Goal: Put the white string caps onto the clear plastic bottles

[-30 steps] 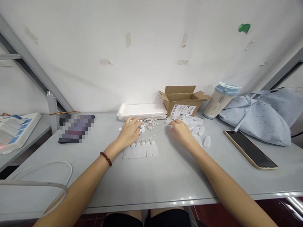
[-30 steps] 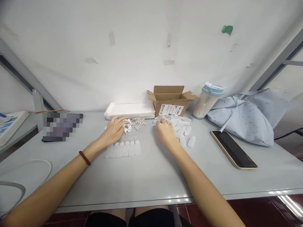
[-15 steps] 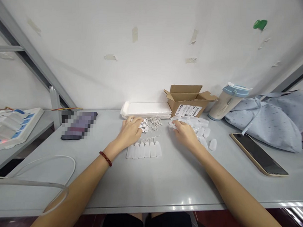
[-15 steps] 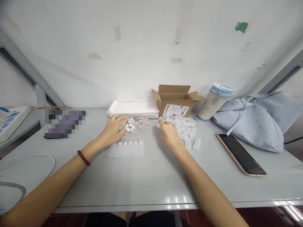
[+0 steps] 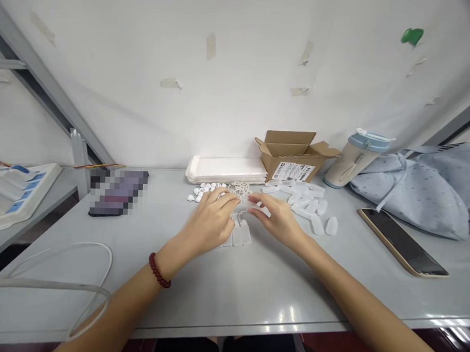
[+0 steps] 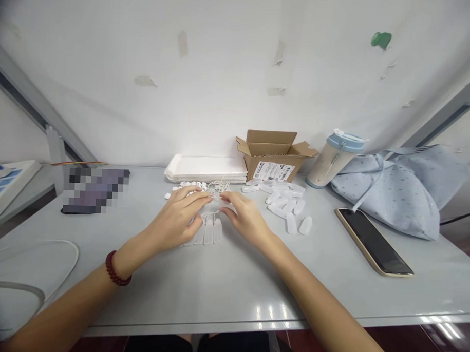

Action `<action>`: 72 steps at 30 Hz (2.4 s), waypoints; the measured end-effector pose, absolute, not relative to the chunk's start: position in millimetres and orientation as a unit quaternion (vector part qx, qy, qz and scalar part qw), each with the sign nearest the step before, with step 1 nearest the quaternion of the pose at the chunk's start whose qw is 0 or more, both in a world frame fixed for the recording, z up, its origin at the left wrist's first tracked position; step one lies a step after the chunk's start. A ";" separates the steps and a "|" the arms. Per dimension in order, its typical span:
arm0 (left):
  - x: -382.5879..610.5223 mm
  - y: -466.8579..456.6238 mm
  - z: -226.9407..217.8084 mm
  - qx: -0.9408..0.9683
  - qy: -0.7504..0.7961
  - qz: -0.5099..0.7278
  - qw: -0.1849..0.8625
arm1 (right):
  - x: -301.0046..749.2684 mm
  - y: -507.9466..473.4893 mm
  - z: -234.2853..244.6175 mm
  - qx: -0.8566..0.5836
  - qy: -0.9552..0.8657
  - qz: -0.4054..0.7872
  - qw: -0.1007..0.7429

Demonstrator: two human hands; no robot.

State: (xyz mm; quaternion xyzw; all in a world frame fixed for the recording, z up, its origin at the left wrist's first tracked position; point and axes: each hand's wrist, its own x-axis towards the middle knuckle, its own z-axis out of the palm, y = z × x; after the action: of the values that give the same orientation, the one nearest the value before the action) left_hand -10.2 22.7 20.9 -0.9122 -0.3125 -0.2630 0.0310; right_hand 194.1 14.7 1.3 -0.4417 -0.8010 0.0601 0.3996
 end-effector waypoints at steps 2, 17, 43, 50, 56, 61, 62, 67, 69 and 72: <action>-10.9 23.0 21.1 -0.912 -0.313 -0.266 0.016 | 194.3 14.7 1.3 -0.442 -0.805 0.055 0.393; -7.9 15.5 24.2 -0.907 -0.303 -0.293 -0.004 | 192.5 12.5 0.6 -0.416 -0.823 0.014 0.387; -6.2 14.1 25.1 -0.911 -0.304 -0.279 0.007 | 188.6 10.9 2.1 -0.357 -0.830 -0.009 0.428; -5.1 12.0 25.6 -0.901 -0.303 -0.311 0.010 | 188.5 7.5 9.1 -0.393 -0.796 0.033 0.459; -3.8 12.1 25.0 -0.892 -0.309 -0.329 0.016 | 188.1 5.9 13.6 -0.409 -0.759 0.145 0.485; -3.1 10.8 23.9 -0.887 -0.318 -0.333 0.022 | 185.9 7.2 13.6 -0.422 -0.679 0.297 0.523; -2.7 9.9 24.3 -0.883 -0.324 -0.337 0.027 | 185.5 7.1 14.2 -0.427 -0.652 0.334 0.529; 0.0 4.4 28.0 -0.852 -0.374 -0.363 0.054 | 185.4 5.7 19.6 -0.454 -0.536 0.489 0.517; 0.8 3.5 28.6 -0.846 -0.376 -0.373 0.054 | 185.7 5.9 20.2 -0.440 -0.508 0.535 0.512; 1.4 3.9 27.3 -0.856 -0.355 -0.375 0.034 | 184.8 6.6 19.0 -0.408 -0.475 0.591 0.509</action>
State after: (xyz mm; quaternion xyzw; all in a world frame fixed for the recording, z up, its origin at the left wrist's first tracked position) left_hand 1.4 3.9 27.3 -0.8559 -0.3549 -0.3747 0.0340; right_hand 184.8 6.6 19.0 -0.4077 -0.4745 0.5908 0.5094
